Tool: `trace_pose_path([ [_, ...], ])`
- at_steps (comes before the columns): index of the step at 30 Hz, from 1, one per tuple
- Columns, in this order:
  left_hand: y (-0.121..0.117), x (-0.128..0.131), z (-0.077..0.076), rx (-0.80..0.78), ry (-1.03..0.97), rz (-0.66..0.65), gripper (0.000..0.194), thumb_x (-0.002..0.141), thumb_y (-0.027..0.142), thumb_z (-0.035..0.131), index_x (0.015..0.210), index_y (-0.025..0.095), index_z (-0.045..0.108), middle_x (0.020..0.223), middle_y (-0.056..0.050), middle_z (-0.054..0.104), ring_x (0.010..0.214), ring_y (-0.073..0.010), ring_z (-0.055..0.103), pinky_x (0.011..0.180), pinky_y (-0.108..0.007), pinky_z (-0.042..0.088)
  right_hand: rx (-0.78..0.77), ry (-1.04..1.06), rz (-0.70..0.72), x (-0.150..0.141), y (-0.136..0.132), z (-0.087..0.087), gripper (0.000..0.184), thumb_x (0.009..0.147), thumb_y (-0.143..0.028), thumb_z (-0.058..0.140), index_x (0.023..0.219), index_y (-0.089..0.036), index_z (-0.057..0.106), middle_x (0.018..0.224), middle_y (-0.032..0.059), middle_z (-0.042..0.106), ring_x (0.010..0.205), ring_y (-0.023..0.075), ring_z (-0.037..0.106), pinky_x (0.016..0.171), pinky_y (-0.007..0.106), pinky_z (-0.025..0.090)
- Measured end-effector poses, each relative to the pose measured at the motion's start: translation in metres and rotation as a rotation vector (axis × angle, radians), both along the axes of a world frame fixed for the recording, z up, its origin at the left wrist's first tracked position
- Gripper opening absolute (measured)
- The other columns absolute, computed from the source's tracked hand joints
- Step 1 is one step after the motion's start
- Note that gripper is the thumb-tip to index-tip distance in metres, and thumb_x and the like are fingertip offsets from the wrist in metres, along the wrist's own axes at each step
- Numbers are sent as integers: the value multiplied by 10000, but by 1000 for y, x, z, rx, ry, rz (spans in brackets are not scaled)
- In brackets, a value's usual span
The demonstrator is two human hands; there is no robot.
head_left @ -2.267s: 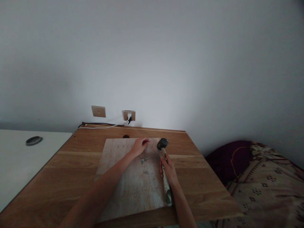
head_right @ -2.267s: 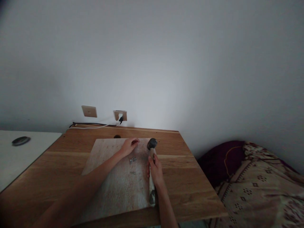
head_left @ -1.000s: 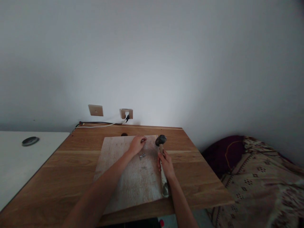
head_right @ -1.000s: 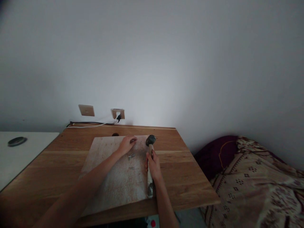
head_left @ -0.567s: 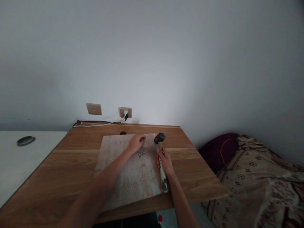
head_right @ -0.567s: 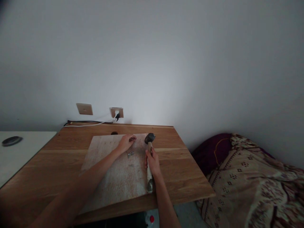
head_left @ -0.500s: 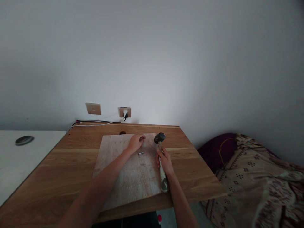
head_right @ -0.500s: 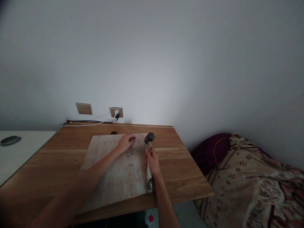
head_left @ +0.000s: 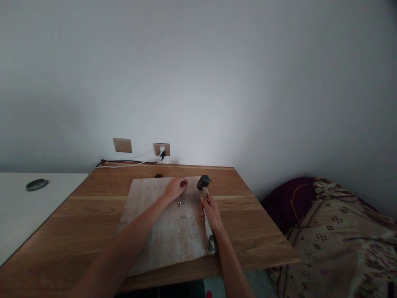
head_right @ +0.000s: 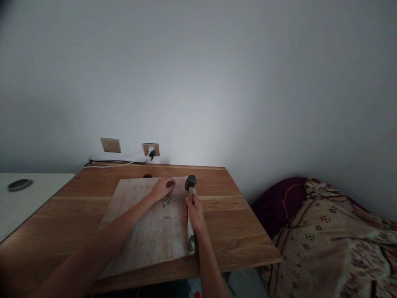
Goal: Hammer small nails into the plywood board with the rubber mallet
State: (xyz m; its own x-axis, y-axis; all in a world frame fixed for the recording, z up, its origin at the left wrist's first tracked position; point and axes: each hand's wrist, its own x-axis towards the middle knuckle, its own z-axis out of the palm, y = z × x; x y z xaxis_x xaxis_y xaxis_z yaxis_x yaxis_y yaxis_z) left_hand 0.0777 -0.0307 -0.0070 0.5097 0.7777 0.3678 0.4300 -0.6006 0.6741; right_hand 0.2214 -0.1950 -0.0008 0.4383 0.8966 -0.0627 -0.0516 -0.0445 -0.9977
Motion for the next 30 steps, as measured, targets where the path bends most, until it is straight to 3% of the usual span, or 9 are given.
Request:
trace_pose_path([
  [6, 2, 1, 0, -3, -21, 16, 201, 754, 23, 695, 812, 205, 760, 868, -41, 790, 874, -215, 725, 909, -346, 548, 10, 24, 1, -3, -1, 2, 454, 711, -635, 757, 800, -248, 538, 524, -84, 504, 346, 100, 413, 298, 228, 333],
  [12, 5, 0, -5, -27, -52, 23, 311, 780, 18, 710, 1022, 209, 749, 906, -39, 815, 907, -218, 760, 926, -352, 558, -4, 55, -4, 1, 7, 5, 459, 677, -627, 770, 768, -243, 536, 534, -86, 512, 338, 94, 419, 292, 221, 325],
  [17, 7, 0, -9, -33, -54, 13, 328, 795, 30, 714, 1071, 206, 737, 910, -40, 820, 876, -212, 764, 888, -338, 561, -34, 99, 55, 9, 26, 17, 403, 688, -574, 751, 748, -239, 536, 527, -73, 541, 332, 95, 419, 287, 228, 324],
  [21, 8, 0, -8, 1, -39, 59, 360, 758, 48, 753, 1090, 189, 754, 1005, -72, 808, 997, -250, 725, 966, -390, 529, -22, 142, 138, 8, 41, 26, 440, 633, -586, 774, 819, -233, 589, 535, -75, 565, 329, 102, 415, 281, 240, 313],
  [25, 5, 0, -7, -25, -4, 78, 380, 797, 34, 713, 1148, 177, 747, 945, -62, 801, 989, -252, 708, 936, -371, 519, -4, 175, 201, -1, 42, 23, 525, 596, -650, 804, 858, -236, 612, 569, -74, 581, 346, 104, 428, 288, 249, 321],
  [30, 3, -1, -7, -50, -21, 76, 391, 784, 10, 716, 1133, 187, 734, 934, -51, 810, 968, -240, 722, 941, -363, 515, 18, 175, 221, -11, 30, 17, 479, 668, -642, 835, 815, -242, 616, 607, -66, 589, 364, 93, 438, 313, 244, 332],
])
